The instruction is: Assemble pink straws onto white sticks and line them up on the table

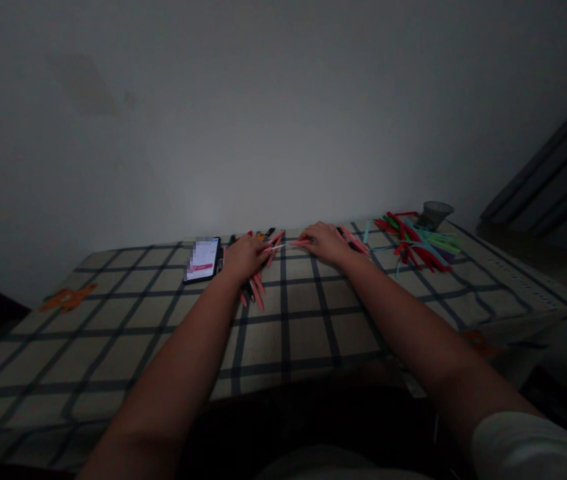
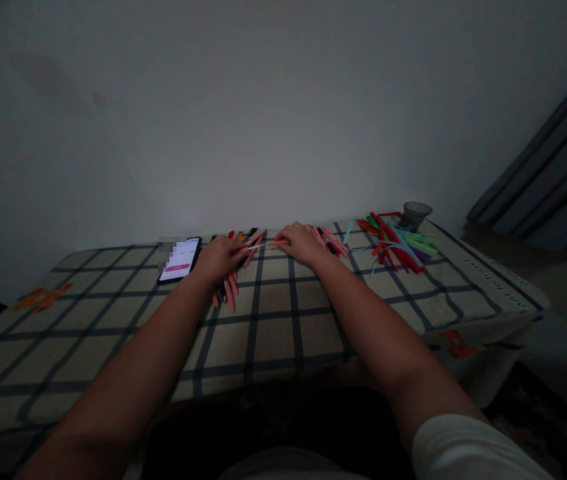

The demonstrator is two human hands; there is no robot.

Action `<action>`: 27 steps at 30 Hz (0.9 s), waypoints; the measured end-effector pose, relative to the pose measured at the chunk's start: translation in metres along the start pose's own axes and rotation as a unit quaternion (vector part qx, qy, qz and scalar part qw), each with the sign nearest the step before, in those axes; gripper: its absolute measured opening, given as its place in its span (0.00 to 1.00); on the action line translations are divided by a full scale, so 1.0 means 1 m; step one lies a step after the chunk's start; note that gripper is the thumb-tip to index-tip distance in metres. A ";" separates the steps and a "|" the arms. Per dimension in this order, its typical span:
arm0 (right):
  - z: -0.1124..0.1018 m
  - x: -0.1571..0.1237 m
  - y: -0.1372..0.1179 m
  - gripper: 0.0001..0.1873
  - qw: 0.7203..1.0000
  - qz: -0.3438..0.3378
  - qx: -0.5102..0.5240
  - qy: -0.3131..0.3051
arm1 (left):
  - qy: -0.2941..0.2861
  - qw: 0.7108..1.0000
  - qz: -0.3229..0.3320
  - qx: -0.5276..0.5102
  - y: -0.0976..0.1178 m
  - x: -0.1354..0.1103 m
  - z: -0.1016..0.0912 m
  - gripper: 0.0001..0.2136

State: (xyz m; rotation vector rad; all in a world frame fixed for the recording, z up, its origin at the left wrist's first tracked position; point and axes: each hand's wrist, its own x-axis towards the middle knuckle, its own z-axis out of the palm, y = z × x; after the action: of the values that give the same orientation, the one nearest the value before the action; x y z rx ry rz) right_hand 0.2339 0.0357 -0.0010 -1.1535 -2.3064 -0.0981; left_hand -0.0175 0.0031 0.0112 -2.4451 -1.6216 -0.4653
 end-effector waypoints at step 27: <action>0.002 0.001 -0.006 0.12 0.999 -0.007 0.039 -0.016 | -0.006 1.000 0.018 -0.011 0.008 -0.001 -0.004 0.15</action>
State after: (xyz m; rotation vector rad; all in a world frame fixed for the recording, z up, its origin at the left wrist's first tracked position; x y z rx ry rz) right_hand 0.2279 0.0328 -0.0012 -1.1082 -2.3242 0.0040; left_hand -0.0112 -0.0021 0.0149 -2.4932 -1.5820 -0.4666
